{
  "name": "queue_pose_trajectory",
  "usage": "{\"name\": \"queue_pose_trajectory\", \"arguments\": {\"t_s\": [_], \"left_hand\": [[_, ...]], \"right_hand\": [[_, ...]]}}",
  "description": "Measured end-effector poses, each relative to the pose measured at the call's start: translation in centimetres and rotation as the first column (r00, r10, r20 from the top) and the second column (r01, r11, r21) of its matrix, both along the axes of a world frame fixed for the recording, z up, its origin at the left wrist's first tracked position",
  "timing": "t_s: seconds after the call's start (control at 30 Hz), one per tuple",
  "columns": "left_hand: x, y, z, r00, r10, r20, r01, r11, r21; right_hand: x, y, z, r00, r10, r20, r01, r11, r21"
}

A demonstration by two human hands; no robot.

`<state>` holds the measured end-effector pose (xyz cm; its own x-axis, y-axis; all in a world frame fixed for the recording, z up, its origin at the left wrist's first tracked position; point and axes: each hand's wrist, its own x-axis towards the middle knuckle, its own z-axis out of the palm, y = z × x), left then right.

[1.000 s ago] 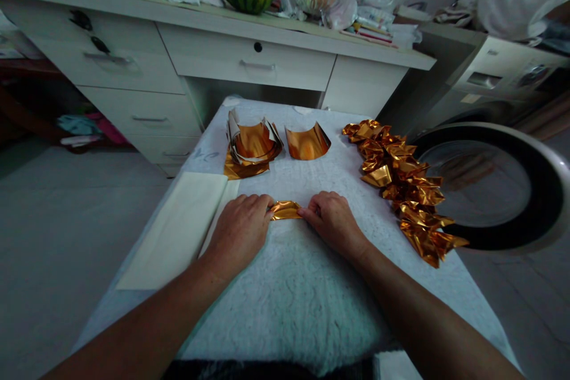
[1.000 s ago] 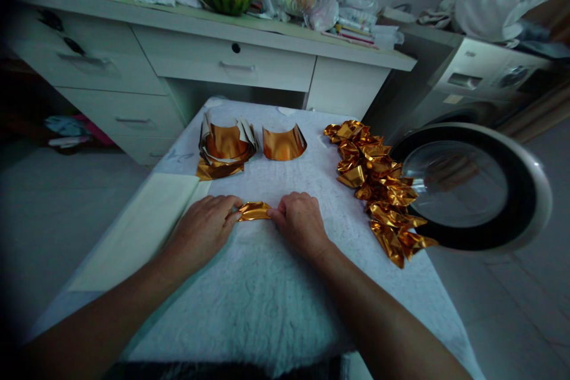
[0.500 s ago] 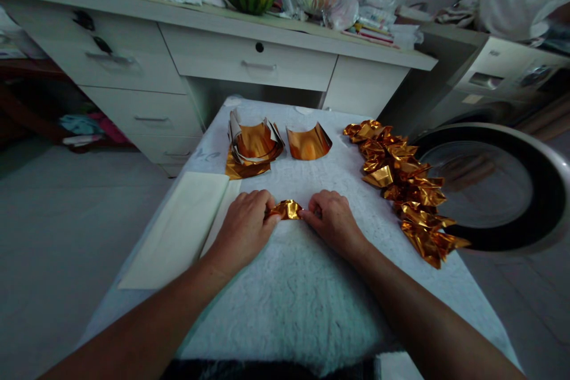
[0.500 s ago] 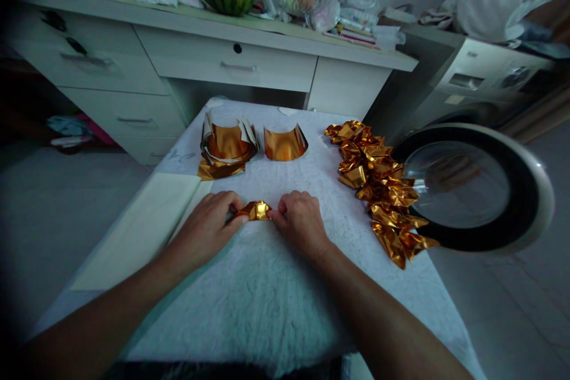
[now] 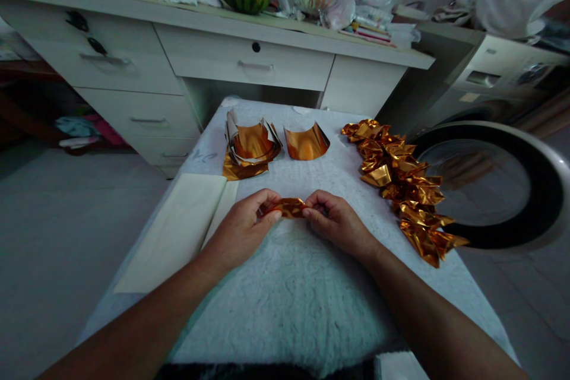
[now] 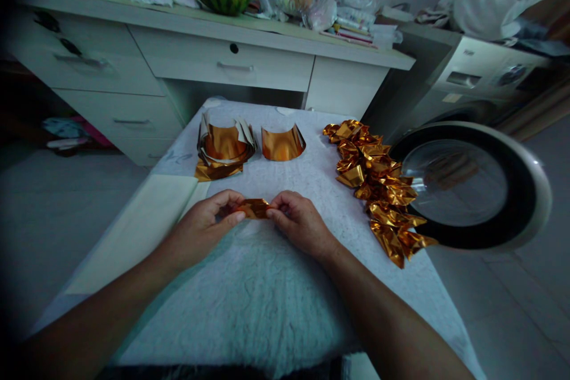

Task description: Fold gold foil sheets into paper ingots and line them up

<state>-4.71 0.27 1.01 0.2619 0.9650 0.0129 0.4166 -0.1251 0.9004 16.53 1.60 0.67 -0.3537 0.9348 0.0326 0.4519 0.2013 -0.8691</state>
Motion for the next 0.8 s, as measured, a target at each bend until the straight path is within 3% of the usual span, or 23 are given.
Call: {"name": "queue_pose_trajectory", "arguments": {"t_s": [0.13,0.37,0.63,0.8], "left_hand": [[0.12,-0.17,0.12,0.999,-0.034,0.041,0.036,0.998,-0.055],[0.23,-0.2,0.64,0.999,0.018,-0.038,-0.019,0.999,-0.025],[0.39,-0.18,0.82,0.999,0.022,-0.048,-0.025,0.998,-0.055],[0.33,-0.14,0.33,0.996,0.023,-0.082,-0.023,1.0,0.005]], "right_hand": [[-0.2,-0.21,0.01,0.996,-0.002,-0.092,-0.006,0.996,-0.091],[-0.38,-0.46,0.49,0.983,0.005,-0.186,-0.038,0.984,-0.174],[-0.49,-0.45,0.52,0.987,0.008,-0.159,-0.03,0.99,-0.137],[-0.31,-0.3,0.01,0.996,-0.048,-0.069,0.041,0.994,-0.099]]}}
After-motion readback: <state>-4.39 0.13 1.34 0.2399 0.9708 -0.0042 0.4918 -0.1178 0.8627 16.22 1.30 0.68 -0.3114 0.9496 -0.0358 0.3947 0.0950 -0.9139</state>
